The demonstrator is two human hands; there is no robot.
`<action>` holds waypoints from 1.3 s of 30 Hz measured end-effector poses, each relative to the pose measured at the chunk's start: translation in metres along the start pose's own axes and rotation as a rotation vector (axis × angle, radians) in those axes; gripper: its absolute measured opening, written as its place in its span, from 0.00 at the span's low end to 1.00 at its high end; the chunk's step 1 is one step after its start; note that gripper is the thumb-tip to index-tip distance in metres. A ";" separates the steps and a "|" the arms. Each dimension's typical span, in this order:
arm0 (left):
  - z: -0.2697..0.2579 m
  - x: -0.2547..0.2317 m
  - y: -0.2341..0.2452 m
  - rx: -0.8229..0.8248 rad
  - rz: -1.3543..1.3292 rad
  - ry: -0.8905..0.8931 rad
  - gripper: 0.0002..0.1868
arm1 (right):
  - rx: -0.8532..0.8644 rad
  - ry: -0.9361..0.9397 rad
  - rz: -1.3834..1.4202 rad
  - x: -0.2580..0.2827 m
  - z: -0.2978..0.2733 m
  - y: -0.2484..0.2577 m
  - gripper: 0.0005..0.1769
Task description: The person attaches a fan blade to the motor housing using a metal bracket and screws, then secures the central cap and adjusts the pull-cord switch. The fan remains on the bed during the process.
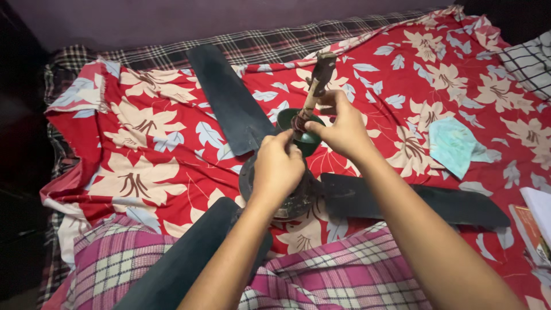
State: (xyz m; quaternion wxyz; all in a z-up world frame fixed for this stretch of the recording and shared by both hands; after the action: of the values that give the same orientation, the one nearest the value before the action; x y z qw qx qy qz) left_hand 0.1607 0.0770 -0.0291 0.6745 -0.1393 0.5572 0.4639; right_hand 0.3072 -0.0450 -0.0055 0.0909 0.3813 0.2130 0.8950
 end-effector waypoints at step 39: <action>0.037 -0.039 -0.014 -0.267 0.298 -0.445 0.14 | 0.425 -0.386 0.151 -0.035 -0.008 -0.002 0.17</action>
State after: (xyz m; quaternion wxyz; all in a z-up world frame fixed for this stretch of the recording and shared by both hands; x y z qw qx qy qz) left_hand 0.1965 0.0777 0.0137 0.6805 -0.0382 0.3439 0.6459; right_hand 0.3252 -0.0572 -0.0336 -0.0190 0.5699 0.3451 0.7455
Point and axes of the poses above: each hand's wrist, its own z-axis towards the middle knuckle, its own y-axis out of the back of the hand, x = y × z, the point moved 6 cm from there along z, towards the middle knuckle, and after that the axes turned 15 degrees about -x, right-handed, at the moved point
